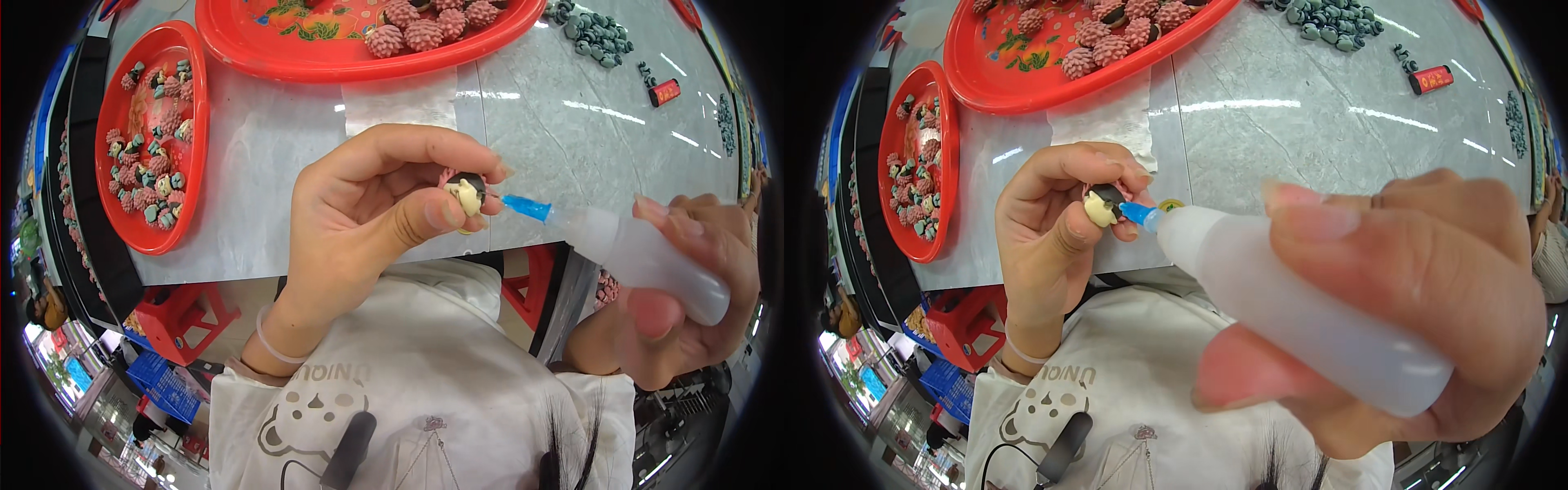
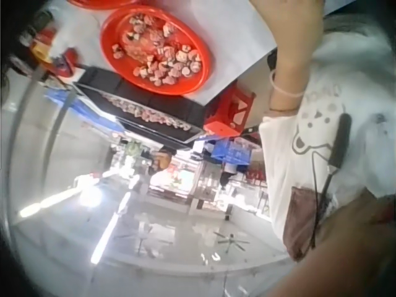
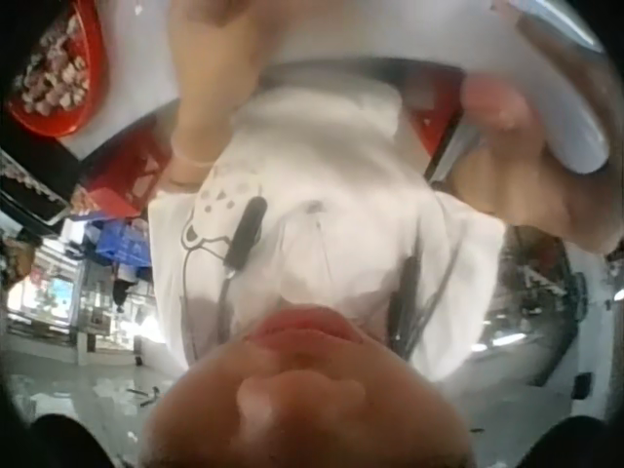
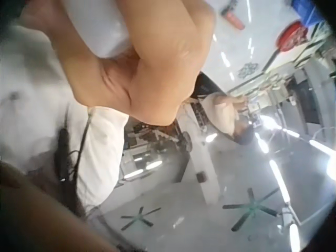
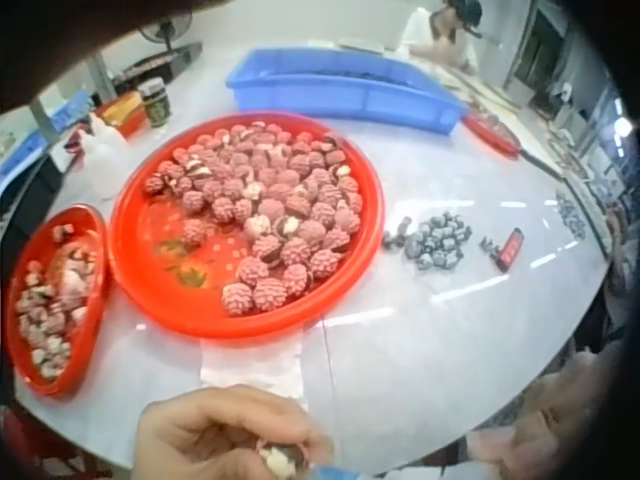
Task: The person assembles small plastic toy figurines by gluing plastic toy parts, toy heads, and toy hair pieces together with a glue bottle.
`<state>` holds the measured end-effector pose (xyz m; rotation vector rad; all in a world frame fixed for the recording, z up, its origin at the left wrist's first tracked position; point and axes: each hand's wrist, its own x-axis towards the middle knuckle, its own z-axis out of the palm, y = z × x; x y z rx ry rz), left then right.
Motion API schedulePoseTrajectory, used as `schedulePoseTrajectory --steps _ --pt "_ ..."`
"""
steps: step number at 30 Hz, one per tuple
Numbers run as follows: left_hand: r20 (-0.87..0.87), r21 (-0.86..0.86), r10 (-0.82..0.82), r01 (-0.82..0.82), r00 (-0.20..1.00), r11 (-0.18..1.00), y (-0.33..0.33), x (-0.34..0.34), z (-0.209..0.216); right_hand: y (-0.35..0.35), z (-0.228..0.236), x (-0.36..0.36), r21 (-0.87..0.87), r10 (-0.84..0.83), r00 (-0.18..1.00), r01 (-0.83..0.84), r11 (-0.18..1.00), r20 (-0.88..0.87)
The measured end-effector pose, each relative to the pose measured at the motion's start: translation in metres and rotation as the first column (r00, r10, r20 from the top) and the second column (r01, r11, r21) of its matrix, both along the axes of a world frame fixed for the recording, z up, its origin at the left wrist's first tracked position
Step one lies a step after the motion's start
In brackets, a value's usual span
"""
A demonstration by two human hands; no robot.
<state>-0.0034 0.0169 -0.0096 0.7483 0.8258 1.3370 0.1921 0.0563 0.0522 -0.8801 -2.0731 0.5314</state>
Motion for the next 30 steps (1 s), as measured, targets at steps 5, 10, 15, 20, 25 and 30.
schedulePoseTrajectory --steps 5,10,15,20,25,30 --pt "0.012 0.003 0.016 -0.016 1.0 1.0 -0.001 0.002 0.001 0.007 0.001 0.018 -0.133 0.081 0.995 -0.088 0.987 -0.059" --pt "0.01 -0.007 0.004 -0.004 1.0 1.0 -0.001 0.005 0.001 0.02 -0.034 0.004 -0.445 -0.174 0.898 -0.027 0.895 -0.404" --pt "0.031 0.049 0.004 -0.005 1.0 0.999 -0.001 0.007 0.0 0.038 -0.063 -0.013 -0.267 -0.151 0.967 0.092 0.959 -0.208" --pt "-0.099 0.011 0.003 -0.002 0.995 1.0 -0.002 0.006 0.003 0.042 -0.051 -0.006 -0.251 -0.075 0.995 0.057 0.966 -0.064" --pt "-0.085 -0.003 -0.012 0.012 0.996 1.0 0.0 0.008 0.004 0.09 -0.042 0.055 0.022 -0.452 0.854 0.462 0.887 0.258" --pt "-0.102 0.01 -0.015 0.016 0.995 1.0 0.001 0.008 0.004 0.092 -0.048 0.054 0.181 -0.513 0.774 0.481 0.858 0.371"
